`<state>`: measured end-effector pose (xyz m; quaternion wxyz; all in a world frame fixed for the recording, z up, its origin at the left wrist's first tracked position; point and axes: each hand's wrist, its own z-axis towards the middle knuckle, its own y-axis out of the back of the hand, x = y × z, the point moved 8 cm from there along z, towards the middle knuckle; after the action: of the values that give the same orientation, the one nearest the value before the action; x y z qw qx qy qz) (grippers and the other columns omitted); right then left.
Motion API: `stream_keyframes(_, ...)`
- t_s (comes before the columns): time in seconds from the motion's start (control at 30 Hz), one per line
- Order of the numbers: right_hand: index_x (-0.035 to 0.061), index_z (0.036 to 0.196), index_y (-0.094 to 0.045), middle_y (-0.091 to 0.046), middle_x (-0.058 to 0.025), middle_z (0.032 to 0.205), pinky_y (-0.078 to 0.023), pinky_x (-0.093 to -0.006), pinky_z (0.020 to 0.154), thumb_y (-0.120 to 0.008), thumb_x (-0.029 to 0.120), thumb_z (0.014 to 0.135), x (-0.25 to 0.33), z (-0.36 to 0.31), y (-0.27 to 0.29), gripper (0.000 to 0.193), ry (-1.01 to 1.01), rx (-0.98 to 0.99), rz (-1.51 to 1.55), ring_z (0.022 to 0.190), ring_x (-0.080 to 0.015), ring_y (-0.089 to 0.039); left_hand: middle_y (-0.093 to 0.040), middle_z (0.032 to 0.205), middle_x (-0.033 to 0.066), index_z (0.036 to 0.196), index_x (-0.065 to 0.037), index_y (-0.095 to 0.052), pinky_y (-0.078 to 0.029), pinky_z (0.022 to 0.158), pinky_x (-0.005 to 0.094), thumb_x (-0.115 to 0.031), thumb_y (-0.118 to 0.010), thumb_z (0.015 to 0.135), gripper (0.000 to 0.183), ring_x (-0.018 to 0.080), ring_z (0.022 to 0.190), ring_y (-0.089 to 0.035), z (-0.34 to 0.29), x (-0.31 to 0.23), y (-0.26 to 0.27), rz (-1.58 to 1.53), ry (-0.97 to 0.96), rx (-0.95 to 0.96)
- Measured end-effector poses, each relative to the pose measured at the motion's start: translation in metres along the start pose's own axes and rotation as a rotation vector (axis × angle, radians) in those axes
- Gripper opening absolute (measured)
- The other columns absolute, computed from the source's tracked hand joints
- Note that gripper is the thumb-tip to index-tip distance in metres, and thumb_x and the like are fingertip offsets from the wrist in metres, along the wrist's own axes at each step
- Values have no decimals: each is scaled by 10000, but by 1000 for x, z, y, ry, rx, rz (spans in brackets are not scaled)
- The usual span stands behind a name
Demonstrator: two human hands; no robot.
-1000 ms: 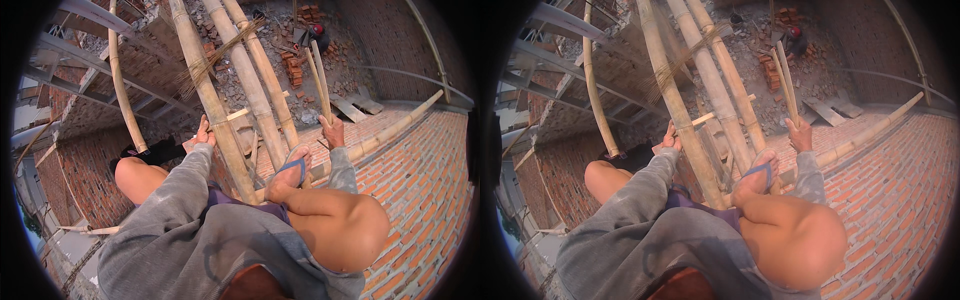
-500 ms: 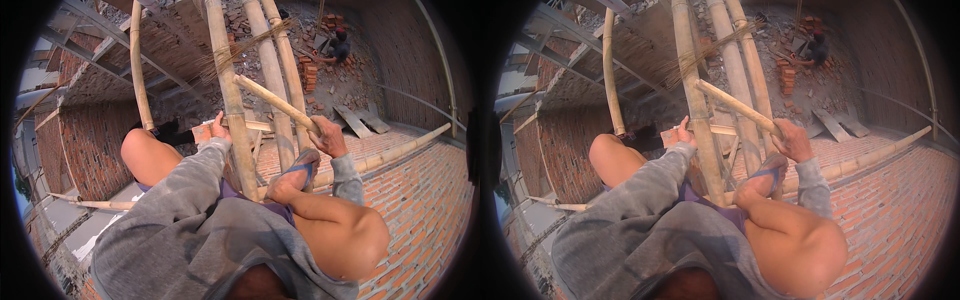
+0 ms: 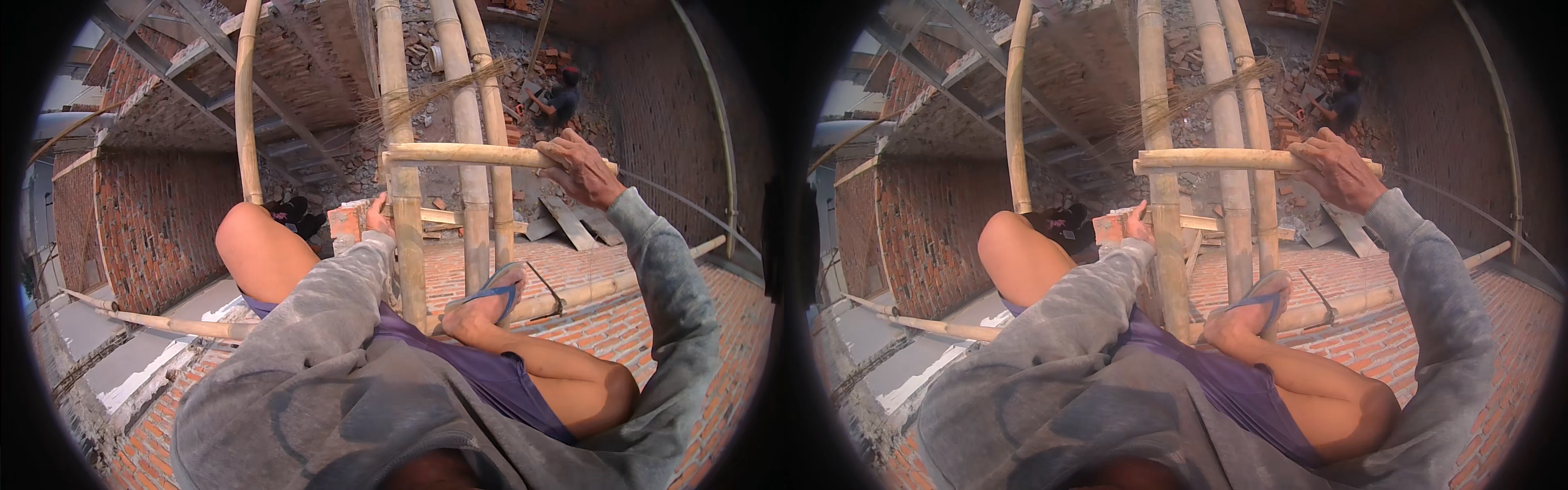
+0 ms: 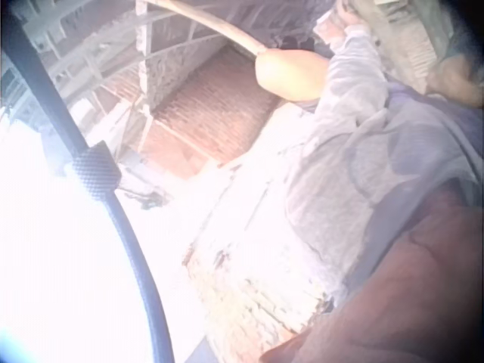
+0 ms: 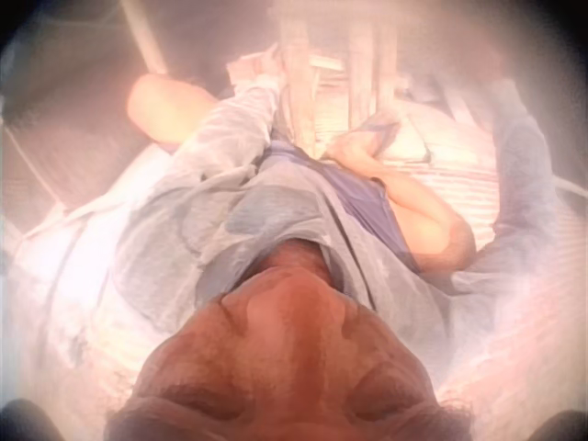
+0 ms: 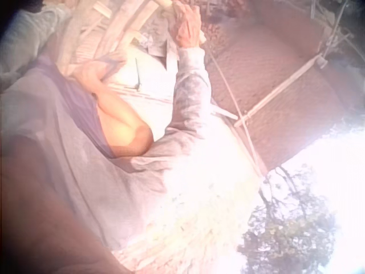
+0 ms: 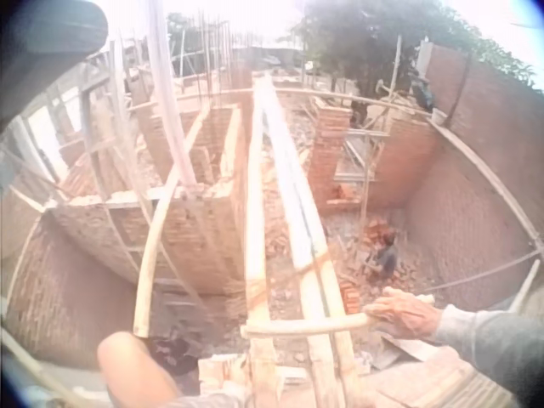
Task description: The person sits on the floor and assembles a bamboo scaffolding structure by placing horizontal bamboo poles across vertical supports. They secure the joints using a metal rod to twist and tighten wire bindings around the intersections.
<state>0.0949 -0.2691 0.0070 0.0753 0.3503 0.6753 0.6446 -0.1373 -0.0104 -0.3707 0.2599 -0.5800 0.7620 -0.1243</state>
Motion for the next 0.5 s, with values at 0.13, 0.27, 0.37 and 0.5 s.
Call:
stream_keyframes(0.13,60,1294,-691,-682,-90,1094,-499,-430,941,-795,171,870,-24,57,-98,451,4,66,20,1005,-298,-563,-689,1276,182,1306,-56,-622,-488,1080,579,-351,-668,976,444,399,1150,-662,-10,-1,1,-79,-22,-81)
stream_keyframes(0.27,120,1324,-715,-643,-104,1296,-493,-422,1027,-809,171,855,-47,77,-154,481,-41,-85,43,1149,-311,-563,-658,1322,187,1339,-59,-586,-484,1081,596,-344,-626,994,449,420,1206,-628,-8,-1,5,-127,17,51)
stream_keyframes(0.37,161,1332,-725,-608,-112,1369,-492,-417,1042,-822,153,842,-58,70,-154,500,-80,-180,12,1195,-323,-552,-646,1334,160,1293,-64,-590,-489,1074,599,-346,-585,1005,403,427,1211,-625,8,3,22,-108,-21,5)
stream_keyframes(0.5,192,1351,-721,-595,-113,1169,-496,-422,987,-841,104,816,-47,44,-142,555,-76,-153,152,1102,-323,-553,-641,1321,124,1251,-87,-623,-519,1039,554,-340,-573,1010,353,374,1173,-639,31,4,41,-56,-108,-43)
